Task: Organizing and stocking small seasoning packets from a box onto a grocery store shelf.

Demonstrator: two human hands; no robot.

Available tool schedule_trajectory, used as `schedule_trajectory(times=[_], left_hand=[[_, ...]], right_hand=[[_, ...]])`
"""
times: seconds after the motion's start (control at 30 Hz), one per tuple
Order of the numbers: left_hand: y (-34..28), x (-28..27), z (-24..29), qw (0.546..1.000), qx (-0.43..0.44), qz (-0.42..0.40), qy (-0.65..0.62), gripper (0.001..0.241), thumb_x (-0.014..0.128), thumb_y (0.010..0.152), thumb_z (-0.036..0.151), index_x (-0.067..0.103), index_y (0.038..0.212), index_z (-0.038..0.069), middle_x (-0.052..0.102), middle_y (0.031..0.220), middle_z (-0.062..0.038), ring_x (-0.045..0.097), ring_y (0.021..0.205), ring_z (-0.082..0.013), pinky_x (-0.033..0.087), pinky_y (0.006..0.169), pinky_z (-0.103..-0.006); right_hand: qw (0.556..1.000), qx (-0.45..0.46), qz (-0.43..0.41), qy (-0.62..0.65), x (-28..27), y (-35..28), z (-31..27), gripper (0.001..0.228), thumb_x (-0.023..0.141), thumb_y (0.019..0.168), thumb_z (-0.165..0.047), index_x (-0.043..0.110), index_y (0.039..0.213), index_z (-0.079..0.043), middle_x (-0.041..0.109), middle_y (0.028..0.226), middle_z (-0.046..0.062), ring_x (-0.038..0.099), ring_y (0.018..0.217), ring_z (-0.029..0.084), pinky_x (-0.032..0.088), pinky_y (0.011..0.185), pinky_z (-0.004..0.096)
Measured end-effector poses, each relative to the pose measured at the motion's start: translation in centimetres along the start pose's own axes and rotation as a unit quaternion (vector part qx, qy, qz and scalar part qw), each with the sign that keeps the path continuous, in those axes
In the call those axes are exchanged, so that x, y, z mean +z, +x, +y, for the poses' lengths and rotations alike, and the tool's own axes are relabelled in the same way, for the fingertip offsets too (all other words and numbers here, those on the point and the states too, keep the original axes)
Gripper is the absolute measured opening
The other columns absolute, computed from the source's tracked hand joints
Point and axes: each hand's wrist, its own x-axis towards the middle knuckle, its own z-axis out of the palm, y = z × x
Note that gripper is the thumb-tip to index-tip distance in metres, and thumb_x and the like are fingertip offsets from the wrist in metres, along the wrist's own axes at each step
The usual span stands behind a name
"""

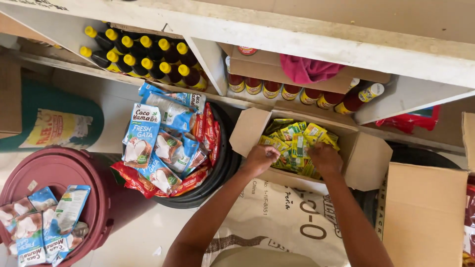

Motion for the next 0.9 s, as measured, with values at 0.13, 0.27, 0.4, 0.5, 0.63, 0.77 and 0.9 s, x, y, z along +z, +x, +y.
schedule_trajectory(times=[0.13, 0.27, 0.4, 0.5, 0.63, 0.77, 0.9], left_hand=[[-0.7, -0.4, 1.1, 0.999, -0.028, -0.001, 0.039, 0.016, 0.069, 0.093, 0.017, 0.078, 0.101, 0.007, 0.076, 0.082, -0.004, 0.067, 0.071, -0.009, 0.054, 0.068, -0.0277], [-0.4, -0.3, -0.2, 1.0, -0.021, -0.001, 0.016, 0.017, 0.071, 0.087, 0.012, 0.079, 0.101, 0.005, 0.075, 0.08, -0.005, 0.066, 0.07, -0.0095, 0.054, 0.068, -0.0279], [0.6, 0.7, -2.8, 0.995, -0.035, 0.022, -0.095, 0.03, 0.081, 0.088, 0.022, 0.077, 0.106, -0.001, 0.074, 0.092, -0.009, 0.064, 0.079, -0.0137, 0.055, 0.073, -0.0304], [0.8, 0.9, -1.2, 0.988, 0.05, 0.104, -0.104, 0.052, 0.087, 0.077, 0.024, 0.069, 0.119, 0.0, 0.075, 0.111, -0.008, 0.07, 0.099, -0.0157, 0.057, 0.087, -0.0294], [-0.5, -0.4, 3.8, 0.977, 0.161, 0.121, -0.071, 0.066, 0.093, 0.077, 0.022, 0.063, 0.128, -0.006, 0.066, 0.125, -0.015, 0.063, 0.115, -0.022, 0.05, 0.099, -0.0328], [-2.8, -1.7, 9.1, 0.994, 0.074, -0.053, -0.061, 0.05, 0.087, 0.081, 0.034, 0.074, 0.116, 0.001, 0.075, 0.108, -0.008, 0.066, 0.098, -0.0132, 0.054, 0.088, -0.0312], [-4.7, -1.5, 11.8, 0.988, 0.137, -0.068, -0.017, 0.038, 0.08, 0.087, 0.04, 0.079, 0.107, 0.008, 0.077, 0.093, 0.001, 0.067, 0.087, -0.0056, 0.055, 0.083, -0.0283]], right_hand=[[0.991, 0.085, -0.056, -0.086, -0.6, -0.8, -3.2, 0.053, 0.074, 0.09, -0.064, 0.078, 0.1, -0.012, 0.073, 0.11, 0.016, 0.07, 0.101, 0.034, 0.056, 0.084, 0.05], [0.996, 0.087, 0.008, -0.031, 3.0, 0.2, -0.4, 0.049, 0.085, 0.074, -0.055, 0.079, 0.098, -0.012, 0.074, 0.106, 0.014, 0.07, 0.097, 0.032, 0.056, 0.084, 0.048], [0.993, 0.026, 0.081, 0.086, 4.1, -1.3, 0.3, 0.037, 0.089, 0.077, -0.039, 0.076, 0.097, -0.01, 0.075, 0.094, 0.01, 0.07, 0.085, 0.027, 0.055, 0.079, 0.041], [0.951, -0.017, 0.072, 0.299, 5.4, -2.6, 1.4, 0.023, 0.085, 0.087, -0.022, 0.071, 0.097, -0.006, 0.071, 0.087, 0.005, 0.063, 0.075, 0.017, 0.052, 0.069, 0.033], [0.888, -0.05, 0.048, 0.454, 3.0, -5.6, -0.5, 0.014, 0.081, 0.089, -0.008, 0.069, 0.095, -0.004, 0.068, 0.085, 0.0, 0.058, 0.076, 0.008, 0.05, 0.067, 0.025], [0.9, -0.111, 0.068, 0.417, -0.5, -8.8, -2.7, 0.013, 0.079, 0.088, -0.005, 0.07, 0.096, -0.002, 0.068, 0.085, -0.002, 0.058, 0.079, 0.005, 0.049, 0.069, 0.022], [0.912, -0.11, 0.055, 0.391, -3.3, -11.0, -4.4, 0.012, 0.077, 0.089, -0.005, 0.071, 0.1, -0.002, 0.07, 0.084, 0.0, 0.059, 0.076, 0.005, 0.048, 0.066, 0.022]])
